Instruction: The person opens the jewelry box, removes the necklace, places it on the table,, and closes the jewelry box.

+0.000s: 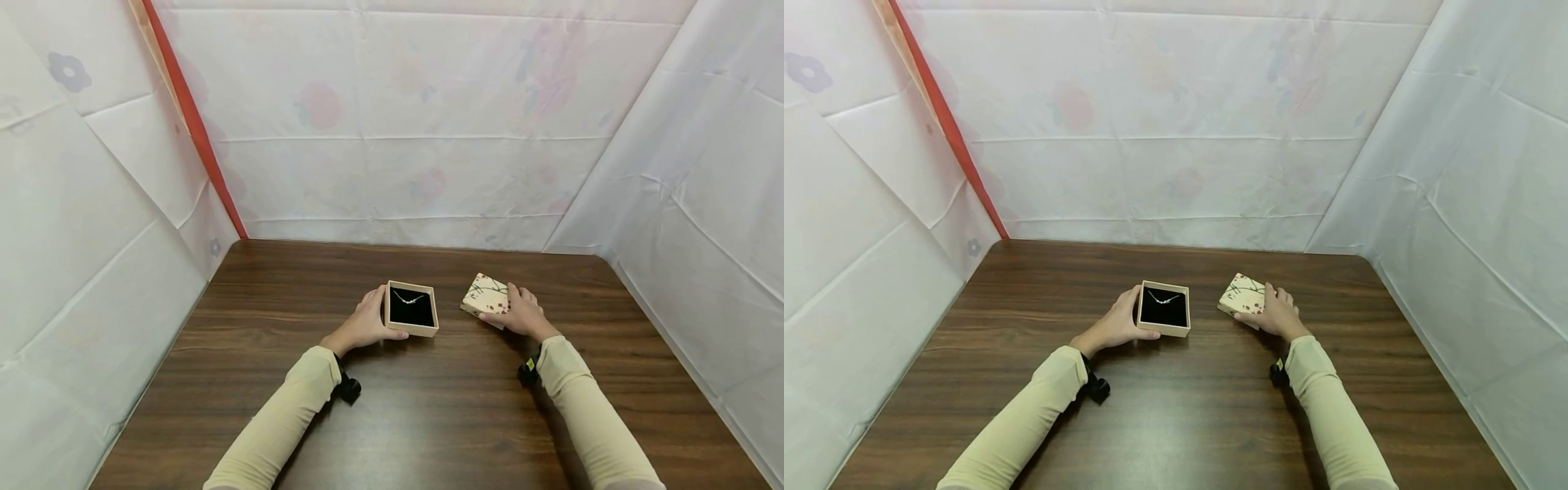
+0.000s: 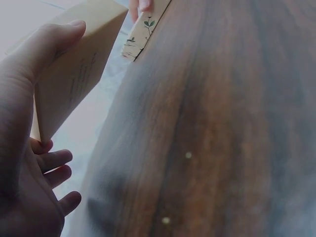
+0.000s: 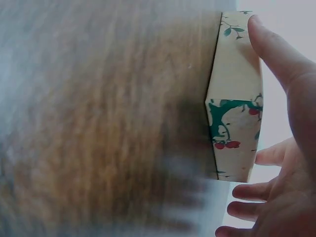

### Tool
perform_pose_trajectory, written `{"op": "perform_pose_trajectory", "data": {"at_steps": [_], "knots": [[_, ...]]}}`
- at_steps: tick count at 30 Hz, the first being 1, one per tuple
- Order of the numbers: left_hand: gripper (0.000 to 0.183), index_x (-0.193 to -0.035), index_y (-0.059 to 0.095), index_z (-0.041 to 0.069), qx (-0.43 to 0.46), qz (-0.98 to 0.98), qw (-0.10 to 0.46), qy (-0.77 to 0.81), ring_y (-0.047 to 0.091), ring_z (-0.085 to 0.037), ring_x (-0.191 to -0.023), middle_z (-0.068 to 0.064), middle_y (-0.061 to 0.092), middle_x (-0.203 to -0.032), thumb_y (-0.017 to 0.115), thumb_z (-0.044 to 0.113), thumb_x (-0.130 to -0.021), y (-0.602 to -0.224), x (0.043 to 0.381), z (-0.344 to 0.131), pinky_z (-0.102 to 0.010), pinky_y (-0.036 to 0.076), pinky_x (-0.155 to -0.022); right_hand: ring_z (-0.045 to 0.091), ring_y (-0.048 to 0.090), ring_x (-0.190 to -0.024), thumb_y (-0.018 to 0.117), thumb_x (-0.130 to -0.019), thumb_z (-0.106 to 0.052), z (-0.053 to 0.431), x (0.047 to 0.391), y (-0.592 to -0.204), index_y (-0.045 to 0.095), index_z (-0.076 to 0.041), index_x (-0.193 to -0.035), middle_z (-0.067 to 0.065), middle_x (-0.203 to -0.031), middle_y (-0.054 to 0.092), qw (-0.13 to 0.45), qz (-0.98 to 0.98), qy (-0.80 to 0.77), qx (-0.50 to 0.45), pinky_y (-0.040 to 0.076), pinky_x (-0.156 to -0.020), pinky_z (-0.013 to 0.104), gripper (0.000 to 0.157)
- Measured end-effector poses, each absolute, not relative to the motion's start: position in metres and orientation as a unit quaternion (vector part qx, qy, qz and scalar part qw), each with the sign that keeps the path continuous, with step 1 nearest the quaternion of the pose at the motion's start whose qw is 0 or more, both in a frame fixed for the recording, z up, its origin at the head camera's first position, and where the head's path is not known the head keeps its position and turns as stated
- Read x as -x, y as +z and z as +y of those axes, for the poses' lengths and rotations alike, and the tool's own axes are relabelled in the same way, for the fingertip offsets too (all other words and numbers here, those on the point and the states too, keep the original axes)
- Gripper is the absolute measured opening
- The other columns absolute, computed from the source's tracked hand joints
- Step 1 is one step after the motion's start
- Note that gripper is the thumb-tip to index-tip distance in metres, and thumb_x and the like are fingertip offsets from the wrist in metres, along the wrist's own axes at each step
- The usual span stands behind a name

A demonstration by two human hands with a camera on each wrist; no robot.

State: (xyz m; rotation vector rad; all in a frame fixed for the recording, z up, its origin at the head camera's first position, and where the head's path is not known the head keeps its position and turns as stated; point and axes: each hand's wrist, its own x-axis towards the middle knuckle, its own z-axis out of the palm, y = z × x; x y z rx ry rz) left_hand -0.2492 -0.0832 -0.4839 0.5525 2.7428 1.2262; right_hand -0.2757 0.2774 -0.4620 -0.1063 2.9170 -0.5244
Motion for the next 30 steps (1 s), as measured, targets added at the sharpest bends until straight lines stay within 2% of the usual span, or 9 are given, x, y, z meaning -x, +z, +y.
{"op": "perform_pose_trajectory", "data": {"at_steps": [7,18,30], "knots": [[0.105,-0.149,0.029,0.013,-0.179,0.898,0.039,0.400,0.033,-0.029,-0.138,-0.011,0.046,-0.140,0.085,0.048,-0.067,-0.484,0.250,-0.083,-0.055,0.028,-0.111,0.058,0.015,-0.139,0.062,-0.082,-0.067,0.275,0.276,-0.456,0.012,0.003,-0.154,0.039,-0.152,0.016,0.087,0.977,-0.192,0.036,0.019,-0.107,0.072,0.112],[0.107,-0.149,0.028,0.013,-0.181,0.897,0.035,0.401,0.033,-0.030,-0.138,-0.010,0.047,-0.140,0.085,0.049,-0.066,-0.485,0.250,-0.081,-0.055,0.028,-0.111,0.058,0.019,-0.138,0.060,-0.086,-0.065,0.268,0.276,-0.450,0.014,0.003,-0.154,0.039,-0.150,0.021,0.064,0.977,-0.199,0.046,0.025,-0.108,0.068,0.106],[0.108,-0.150,0.025,0.016,-0.182,0.900,0.036,0.395,0.034,-0.028,-0.136,-0.008,0.046,-0.139,0.085,0.049,-0.067,-0.483,0.250,-0.080,-0.054,0.028,-0.111,0.051,0.020,-0.142,0.058,-0.086,-0.067,0.254,0.279,-0.440,0.018,-0.008,-0.156,0.030,-0.155,0.019,0.042,0.956,-0.283,0.060,0.031,-0.105,0.068,0.101]]}}
